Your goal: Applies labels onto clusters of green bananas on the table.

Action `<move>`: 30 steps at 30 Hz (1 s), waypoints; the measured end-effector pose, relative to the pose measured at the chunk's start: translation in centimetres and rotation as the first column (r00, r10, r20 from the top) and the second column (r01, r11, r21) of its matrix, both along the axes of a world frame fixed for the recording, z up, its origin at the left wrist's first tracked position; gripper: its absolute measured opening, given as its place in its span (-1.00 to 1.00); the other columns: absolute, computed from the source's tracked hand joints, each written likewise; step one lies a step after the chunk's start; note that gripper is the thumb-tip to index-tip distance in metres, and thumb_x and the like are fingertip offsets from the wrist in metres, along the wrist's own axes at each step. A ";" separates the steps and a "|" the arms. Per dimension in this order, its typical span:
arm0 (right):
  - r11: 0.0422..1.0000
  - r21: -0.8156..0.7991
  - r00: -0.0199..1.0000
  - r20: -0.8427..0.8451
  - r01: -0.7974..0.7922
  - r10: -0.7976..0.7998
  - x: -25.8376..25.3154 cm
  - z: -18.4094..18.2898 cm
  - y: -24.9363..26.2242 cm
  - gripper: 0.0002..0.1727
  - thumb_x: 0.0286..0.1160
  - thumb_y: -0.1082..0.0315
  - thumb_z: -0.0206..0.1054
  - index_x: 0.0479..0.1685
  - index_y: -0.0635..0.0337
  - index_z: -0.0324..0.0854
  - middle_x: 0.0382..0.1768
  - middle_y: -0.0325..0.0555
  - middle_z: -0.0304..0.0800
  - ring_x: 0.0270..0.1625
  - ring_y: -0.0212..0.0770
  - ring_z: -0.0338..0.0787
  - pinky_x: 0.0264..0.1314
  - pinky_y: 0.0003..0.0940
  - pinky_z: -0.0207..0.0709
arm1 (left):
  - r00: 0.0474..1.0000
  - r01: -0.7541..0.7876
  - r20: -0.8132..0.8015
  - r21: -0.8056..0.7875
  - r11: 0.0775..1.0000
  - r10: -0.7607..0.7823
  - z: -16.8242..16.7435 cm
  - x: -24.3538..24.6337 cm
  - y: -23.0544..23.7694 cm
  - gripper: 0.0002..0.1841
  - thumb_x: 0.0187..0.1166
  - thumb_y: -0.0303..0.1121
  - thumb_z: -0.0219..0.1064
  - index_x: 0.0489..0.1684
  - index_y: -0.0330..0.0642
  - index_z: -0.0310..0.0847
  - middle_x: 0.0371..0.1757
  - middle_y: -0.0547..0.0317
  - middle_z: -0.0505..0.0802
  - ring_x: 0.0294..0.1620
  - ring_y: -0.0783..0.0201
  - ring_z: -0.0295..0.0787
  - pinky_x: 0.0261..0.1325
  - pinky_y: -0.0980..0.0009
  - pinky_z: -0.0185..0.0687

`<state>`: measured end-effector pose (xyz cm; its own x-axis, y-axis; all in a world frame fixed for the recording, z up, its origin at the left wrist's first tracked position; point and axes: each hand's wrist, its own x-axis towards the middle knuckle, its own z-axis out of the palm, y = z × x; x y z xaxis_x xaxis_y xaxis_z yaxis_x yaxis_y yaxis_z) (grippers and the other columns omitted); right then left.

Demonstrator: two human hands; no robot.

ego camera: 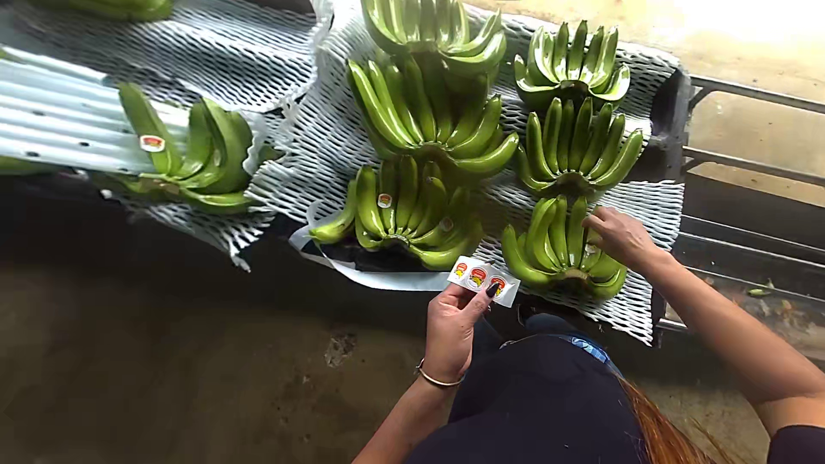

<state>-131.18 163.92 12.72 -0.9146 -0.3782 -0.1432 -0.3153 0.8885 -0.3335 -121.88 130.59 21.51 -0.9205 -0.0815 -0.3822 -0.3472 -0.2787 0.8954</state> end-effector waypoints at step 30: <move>0.760 -0.587 0.960 -0.171 -0.279 0.221 -5.7 2.1 -4.0 -0.69 0.58 0.19 0.30 0.14 -0.01 0.87 -0.15 -0.16 0.91 -0.15 -0.27 0.87 0.00 -0.24 0.76 | 0.977 -0.162 0.154 0.064 0.985 0.150 0.4 0.7 2.2 -0.73 0.72 -0.53 0.17 0.24 -0.40 0.66 0.09 0.03 0.88 -0.02 0.28 0.86 0.12 0.32 0.78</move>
<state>-136.83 159.94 14.79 -0.7726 -0.5769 0.2652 -0.5509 0.4014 -0.7317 -121.16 132.80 21.96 -0.8316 -0.1854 -0.5236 -0.4210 -0.4046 0.8118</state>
